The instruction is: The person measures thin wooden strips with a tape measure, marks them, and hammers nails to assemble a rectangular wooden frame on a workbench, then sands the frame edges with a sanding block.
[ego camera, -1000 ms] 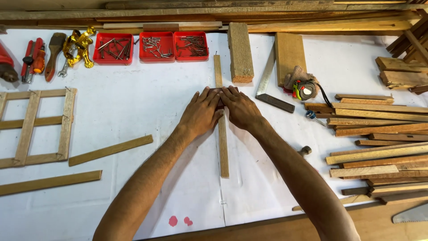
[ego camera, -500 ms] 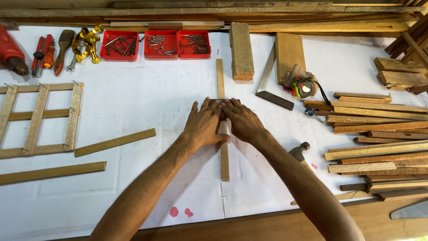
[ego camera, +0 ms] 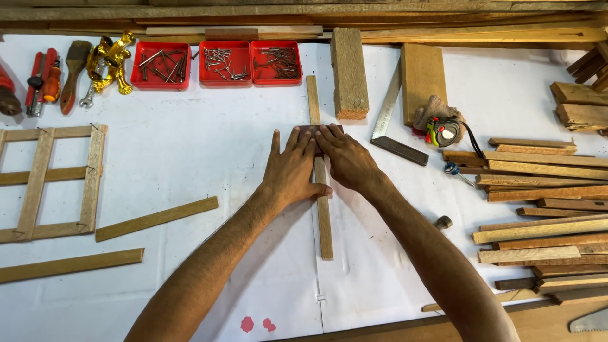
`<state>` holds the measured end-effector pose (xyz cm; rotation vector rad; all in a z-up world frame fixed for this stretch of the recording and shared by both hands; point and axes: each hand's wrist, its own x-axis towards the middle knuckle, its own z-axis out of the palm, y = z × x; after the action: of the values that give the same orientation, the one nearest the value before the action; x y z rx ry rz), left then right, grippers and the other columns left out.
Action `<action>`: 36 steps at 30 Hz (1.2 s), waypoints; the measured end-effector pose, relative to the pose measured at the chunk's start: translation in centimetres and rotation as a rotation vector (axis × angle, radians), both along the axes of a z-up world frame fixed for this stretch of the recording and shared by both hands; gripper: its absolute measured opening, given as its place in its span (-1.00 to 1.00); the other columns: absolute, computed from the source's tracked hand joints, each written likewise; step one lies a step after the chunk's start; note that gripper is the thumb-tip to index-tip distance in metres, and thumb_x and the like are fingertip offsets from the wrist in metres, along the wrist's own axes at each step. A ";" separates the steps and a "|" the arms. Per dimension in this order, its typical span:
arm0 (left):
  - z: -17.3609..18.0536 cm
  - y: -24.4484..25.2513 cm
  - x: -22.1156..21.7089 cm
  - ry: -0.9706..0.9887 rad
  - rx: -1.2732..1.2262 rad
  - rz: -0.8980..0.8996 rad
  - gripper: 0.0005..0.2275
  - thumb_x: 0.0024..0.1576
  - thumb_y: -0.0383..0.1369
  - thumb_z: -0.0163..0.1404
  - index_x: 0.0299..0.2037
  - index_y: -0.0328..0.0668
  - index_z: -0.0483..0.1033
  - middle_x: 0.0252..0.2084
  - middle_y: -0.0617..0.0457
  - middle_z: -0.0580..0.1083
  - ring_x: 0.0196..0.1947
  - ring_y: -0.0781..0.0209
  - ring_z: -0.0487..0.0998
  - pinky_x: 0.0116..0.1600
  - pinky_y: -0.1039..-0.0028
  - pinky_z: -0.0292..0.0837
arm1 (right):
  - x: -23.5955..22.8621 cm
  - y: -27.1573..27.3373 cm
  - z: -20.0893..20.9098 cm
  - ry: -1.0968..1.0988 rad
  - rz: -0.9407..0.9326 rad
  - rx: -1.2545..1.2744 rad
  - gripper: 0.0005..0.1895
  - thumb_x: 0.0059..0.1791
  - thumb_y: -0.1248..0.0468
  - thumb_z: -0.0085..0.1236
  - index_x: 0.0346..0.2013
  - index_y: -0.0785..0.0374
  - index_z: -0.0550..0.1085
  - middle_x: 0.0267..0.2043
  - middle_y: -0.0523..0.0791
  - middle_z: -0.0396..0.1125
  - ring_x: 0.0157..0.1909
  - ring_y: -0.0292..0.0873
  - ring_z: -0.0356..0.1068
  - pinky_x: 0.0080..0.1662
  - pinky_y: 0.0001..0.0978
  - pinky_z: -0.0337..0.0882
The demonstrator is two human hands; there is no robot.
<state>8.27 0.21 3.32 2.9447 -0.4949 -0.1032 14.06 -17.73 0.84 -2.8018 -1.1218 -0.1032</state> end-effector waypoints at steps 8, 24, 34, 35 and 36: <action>-0.2 -0.6 -3.6 -0.150 -0.036 -0.014 -0.28 -0.06 0.30 0.09 -0.01 -0.27 0.59 0.03 -0.04 0.56 0.33 -0.13 0.31 0.52 -0.35 -0.26 | -5.7 -0.5 2.5 0.107 -0.025 -0.084 -0.40 0.01 0.32 0.07 0.36 0.24 0.24 0.45 -0.04 0.12 0.49 -0.02 0.05 0.41 -0.09 0.14; 1.5 0.8 0.5 0.011 0.062 -0.028 0.22 -0.33 0.58 -0.08 0.38 -0.34 0.22 0.43 -0.24 0.23 0.48 -0.29 0.03 0.40 -0.21 -0.19 | 0.6 0.7 1.3 -0.020 0.018 -0.046 -0.42 -0.03 0.50 -0.07 0.32 0.31 0.32 0.42 -0.02 0.19 0.48 0.04 0.09 0.38 -0.08 0.20; -2.9 3.4 5.5 -0.081 0.029 -0.110 -0.55 0.24 -0.09 0.02 0.27 -0.12 0.42 0.37 0.06 0.39 0.44 -0.16 0.20 0.50 -0.26 -0.01 | 2.3 1.4 1.4 0.017 0.007 -0.021 -0.53 0.04 0.48 -0.06 0.28 0.36 0.34 0.36 0.02 0.28 0.39 0.06 0.22 0.06 -0.10 0.54; -3.0 3.7 5.5 -0.178 -0.052 -0.105 -0.57 0.24 -0.16 0.02 0.27 -0.14 0.42 0.35 0.02 0.39 0.42 -0.19 0.19 0.45 -0.26 0.04 | 1.9 1.4 2.1 -0.010 0.002 0.014 -0.49 0.02 0.49 -0.06 0.29 0.33 0.35 0.36 0.03 0.27 0.38 0.09 0.23 0.05 -0.10 0.55; -3.1 3.9 5.4 -0.275 -0.133 -0.100 -0.59 0.24 -0.23 0.03 0.27 -0.17 0.42 0.33 -0.03 0.39 0.40 -0.22 0.19 0.41 -0.26 0.08 | 1.6 1.4 2.8 -0.036 -0.004 0.049 -0.45 0.00 0.51 -0.06 0.31 0.31 0.36 0.35 0.04 0.27 0.37 0.12 0.24 0.04 -0.09 0.55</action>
<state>13.70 4.10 0.18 2.8152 -0.6576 0.3157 15.63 -16.36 3.60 -2.7701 -1.1064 -0.1797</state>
